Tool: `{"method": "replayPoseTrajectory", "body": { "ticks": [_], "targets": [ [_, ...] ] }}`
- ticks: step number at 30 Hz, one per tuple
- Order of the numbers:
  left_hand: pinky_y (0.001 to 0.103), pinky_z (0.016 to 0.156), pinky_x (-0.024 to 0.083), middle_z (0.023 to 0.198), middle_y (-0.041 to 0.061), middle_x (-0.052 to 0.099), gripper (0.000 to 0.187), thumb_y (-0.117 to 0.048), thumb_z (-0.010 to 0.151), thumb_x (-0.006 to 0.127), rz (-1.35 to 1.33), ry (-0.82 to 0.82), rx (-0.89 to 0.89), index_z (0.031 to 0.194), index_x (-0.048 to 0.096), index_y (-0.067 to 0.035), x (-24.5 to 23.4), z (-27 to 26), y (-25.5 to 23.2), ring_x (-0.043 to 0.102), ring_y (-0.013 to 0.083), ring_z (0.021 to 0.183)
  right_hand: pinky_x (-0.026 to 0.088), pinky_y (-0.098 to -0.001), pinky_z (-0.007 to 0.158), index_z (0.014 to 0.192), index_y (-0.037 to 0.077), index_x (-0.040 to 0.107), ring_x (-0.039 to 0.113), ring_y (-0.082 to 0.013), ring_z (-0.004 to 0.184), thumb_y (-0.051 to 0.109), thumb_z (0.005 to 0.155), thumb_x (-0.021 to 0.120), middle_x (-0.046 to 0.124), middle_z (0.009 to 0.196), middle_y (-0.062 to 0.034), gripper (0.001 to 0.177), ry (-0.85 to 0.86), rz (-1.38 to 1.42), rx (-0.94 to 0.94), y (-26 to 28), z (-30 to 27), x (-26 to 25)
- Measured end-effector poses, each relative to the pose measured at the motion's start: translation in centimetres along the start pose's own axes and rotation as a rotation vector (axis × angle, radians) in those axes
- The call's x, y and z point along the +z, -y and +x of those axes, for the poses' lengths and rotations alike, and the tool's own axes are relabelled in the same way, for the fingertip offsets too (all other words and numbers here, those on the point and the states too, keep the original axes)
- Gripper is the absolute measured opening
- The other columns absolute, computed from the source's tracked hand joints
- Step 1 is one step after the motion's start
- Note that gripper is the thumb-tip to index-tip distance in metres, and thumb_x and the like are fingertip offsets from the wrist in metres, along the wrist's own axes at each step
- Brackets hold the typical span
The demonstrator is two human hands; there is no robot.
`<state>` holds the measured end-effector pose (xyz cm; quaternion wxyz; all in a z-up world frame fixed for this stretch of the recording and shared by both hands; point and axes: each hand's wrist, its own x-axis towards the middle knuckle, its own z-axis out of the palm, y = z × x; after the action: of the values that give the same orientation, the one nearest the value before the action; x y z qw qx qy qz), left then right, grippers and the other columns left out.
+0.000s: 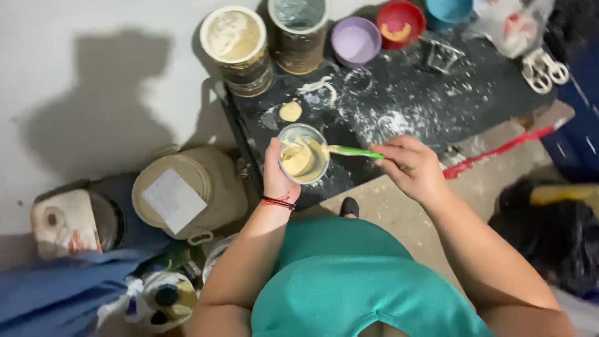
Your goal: Mixing dental material and applying it to a mold on a laboratory bench.
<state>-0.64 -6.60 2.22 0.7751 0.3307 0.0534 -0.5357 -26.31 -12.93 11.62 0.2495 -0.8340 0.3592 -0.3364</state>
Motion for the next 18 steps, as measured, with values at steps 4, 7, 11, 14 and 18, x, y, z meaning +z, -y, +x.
{"method": "replayPoseTrajectory", "body": {
  "ticks": [4, 7, 11, 14, 18],
  "targets": [
    [0.05, 0.09, 0.064, 0.114, 0.023, 0.076, 0.038, -0.035, 0.101, 0.066, 0.105, 0.173, -0.035, 0.125, 0.071, -0.007, 2.7, -1.8, 1.1, 0.075, 0.0329, 0.104, 0.056, -0.042, 0.066, 0.106, 0.012, 0.084, 0.074, -0.0318, 0.073, 0.02, 0.092, 0.083, 0.078, 0.082, -0.0152, 0.016, 0.056, 0.217, 0.398, 2.9, -0.3, 1.0],
    [0.049, 0.09, 0.063, 0.119, 0.021, 0.075, 0.042, -0.039, 0.099, 0.066, 0.07, 0.116, -0.084, 0.127, 0.072, -0.009, 1.3, -0.6, 2.3, 0.074, 0.032, 0.106, 0.048, -0.0297, 0.053, 0.095, 0.01, 0.084, 0.06, -0.014, 0.054, 0.021, 0.09, 0.081, 0.069, 0.059, -0.0089, 0.013, 0.101, 0.393, 0.712, 1.9, -1.5, 0.9],
    [0.044, 0.09, 0.063, 0.116, 0.019, 0.075, 0.04, -0.029, 0.098, 0.065, 0.209, 0.143, 0.072, 0.129, 0.07, -0.004, 1.8, -1.1, 0.6, 0.072, 0.0262, 0.103, 0.051, -0.043, 0.069, 0.099, 0.014, 0.084, 0.066, -0.0292, 0.079, 0.024, 0.089, 0.078, 0.074, 0.078, -0.0125, 0.016, 0.256, 0.088, 0.691, 3.2, -0.7, -2.5],
    [0.039, 0.089, 0.063, 0.113, 0.017, 0.074, 0.04, -0.016, 0.094, 0.063, 0.38, 0.225, 0.17, 0.13, 0.07, 0.0, 3.1, -2.5, 0.0, 0.07, 0.0217, 0.102, 0.058, -0.0433, 0.076, 0.109, 0.021, 0.082, 0.074, -0.0337, 0.09, 0.029, 0.092, 0.077, 0.078, 0.094, -0.0076, 0.019, 0.228, -0.308, 0.353, 4.5, 0.9, -2.5],
    [0.033, 0.086, 0.06, 0.114, 0.013, 0.075, 0.045, -0.023, 0.085, 0.076, 0.488, 0.314, 0.424, 0.127, 0.075, -0.005, 2.3, -1.0, 1.0, 0.067, 0.0164, 0.099, 0.054, -0.0273, 0.058, 0.11, 0.032, 0.073, 0.07, -0.0143, 0.068, 0.028, 0.1, 0.063, 0.067, 0.078, 0.0066, 0.014, 0.21, -0.914, -0.148, 1.5, 1.7, 0.6]
  ]
}}
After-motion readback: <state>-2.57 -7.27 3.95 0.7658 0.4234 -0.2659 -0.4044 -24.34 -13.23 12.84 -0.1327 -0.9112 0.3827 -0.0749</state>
